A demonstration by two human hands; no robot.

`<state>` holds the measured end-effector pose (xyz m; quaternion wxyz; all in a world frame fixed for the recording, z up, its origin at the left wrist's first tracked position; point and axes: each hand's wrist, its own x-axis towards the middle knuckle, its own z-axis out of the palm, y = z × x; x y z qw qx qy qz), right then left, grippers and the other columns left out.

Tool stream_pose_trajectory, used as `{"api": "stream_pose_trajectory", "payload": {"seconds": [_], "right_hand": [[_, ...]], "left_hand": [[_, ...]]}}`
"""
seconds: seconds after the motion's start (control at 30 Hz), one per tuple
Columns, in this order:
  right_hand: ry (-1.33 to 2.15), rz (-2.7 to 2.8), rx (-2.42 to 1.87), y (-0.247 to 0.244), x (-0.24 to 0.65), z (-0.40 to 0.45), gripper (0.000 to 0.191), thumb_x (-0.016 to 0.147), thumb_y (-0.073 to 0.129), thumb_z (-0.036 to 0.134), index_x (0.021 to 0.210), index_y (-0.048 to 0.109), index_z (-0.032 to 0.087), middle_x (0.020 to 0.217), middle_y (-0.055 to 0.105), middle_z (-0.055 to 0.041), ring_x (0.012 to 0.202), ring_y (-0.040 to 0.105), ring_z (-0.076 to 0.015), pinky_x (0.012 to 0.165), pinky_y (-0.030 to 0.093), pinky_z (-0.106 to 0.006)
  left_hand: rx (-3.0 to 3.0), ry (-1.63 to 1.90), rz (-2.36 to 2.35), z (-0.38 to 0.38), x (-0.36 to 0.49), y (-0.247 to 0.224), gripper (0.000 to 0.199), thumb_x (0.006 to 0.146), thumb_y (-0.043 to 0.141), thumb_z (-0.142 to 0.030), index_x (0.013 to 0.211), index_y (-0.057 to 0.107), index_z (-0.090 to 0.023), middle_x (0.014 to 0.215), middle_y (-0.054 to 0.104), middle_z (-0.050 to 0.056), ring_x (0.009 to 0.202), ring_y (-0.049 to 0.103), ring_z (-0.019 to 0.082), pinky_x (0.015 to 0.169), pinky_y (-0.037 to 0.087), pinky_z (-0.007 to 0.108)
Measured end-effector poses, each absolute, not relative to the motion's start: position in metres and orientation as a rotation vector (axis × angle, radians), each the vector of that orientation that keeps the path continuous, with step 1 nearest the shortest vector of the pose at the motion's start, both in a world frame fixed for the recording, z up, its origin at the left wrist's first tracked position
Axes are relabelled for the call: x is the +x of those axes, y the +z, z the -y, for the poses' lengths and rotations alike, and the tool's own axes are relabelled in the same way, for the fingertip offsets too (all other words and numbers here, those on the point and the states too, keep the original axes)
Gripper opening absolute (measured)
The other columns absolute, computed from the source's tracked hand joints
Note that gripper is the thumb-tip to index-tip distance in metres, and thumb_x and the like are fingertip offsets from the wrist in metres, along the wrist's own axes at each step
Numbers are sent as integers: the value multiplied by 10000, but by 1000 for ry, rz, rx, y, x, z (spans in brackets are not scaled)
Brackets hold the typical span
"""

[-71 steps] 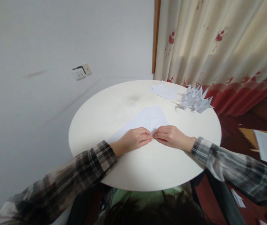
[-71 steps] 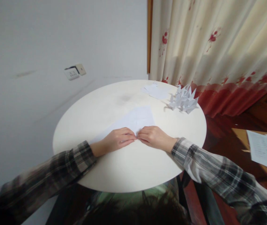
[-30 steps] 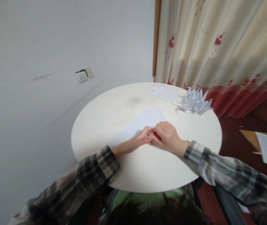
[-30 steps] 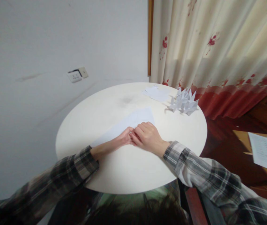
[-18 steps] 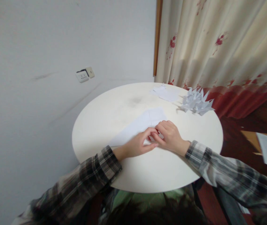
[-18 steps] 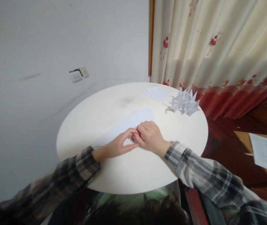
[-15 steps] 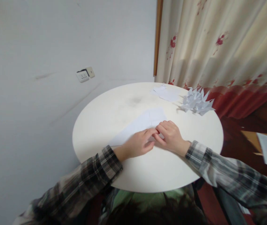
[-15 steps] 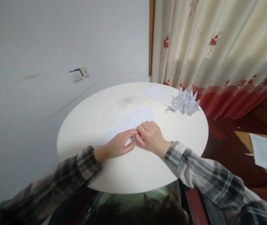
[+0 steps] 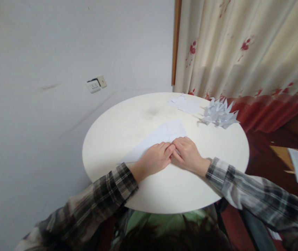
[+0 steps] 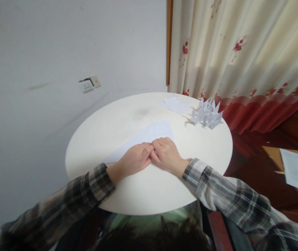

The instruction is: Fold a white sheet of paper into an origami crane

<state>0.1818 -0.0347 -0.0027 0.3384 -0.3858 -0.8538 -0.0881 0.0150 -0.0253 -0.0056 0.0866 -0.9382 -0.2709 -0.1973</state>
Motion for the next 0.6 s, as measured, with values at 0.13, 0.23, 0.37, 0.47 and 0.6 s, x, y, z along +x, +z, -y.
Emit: {"api": "stream_pose_trajectory", "payload": {"seconds": [0.13, 0.23, 0.37, 0.47, 0.6], "right_hand": [[-155, 2218, -989, -4, 180, 35, 197, 856, 374, 216, 695, 482, 177, 633, 527, -37, 608, 420, -163, 615, 309, -299], [-136, 2210, -975, -3, 178, 37, 210, 865, 371, 221, 691, 479, 174, 627, 530, -35, 601, 427, -156, 610, 314, -293], [-107, 2206, -963, -4, 175, 39, 223, 874, 366, 231, 693, 482, 171, 630, 542, -37, 593, 437, -150, 603, 321, -289], [-60, 2207, -951, -5, 174, 40, 230, 879, 364, 242, 692, 480, 173, 633, 547, -34, 595, 448, -145, 604, 332, -282], [10, 2211, -925, -7, 172, 42, 225, 884, 361, 246, 702, 473, 175, 635, 548, -26, 594, 463, -136, 606, 347, -272]], "left_hand": [[-2830, -646, 797, 23, 14, -11, 252, 804, 424, -129, 1050, 376, -153, 939, 564, 104, 866, 580, 250, 705, 490, 385], [-2817, -683, 762, 22, 14, -13, 274, 792, 442, -124, 1051, 356, -154, 934, 560, 101, 855, 584, 246, 706, 497, 384], [-2830, -726, 742, 21, 14, -16, 249, 795, 426, -128, 1032, 352, -152, 922, 556, 105, 841, 586, 251, 697, 497, 396], [-2843, -757, 736, 21, 14, -18, 203, 807, 407, -146, 1002, 355, -163, 918, 551, 102, 832, 585, 247, 685, 497, 396], [-2832, -762, 699, 21, 13, -18, 155, 797, 401, -148, 943, 356, -176, 873, 542, 82, 794, 577, 226, 667, 497, 376]]}}
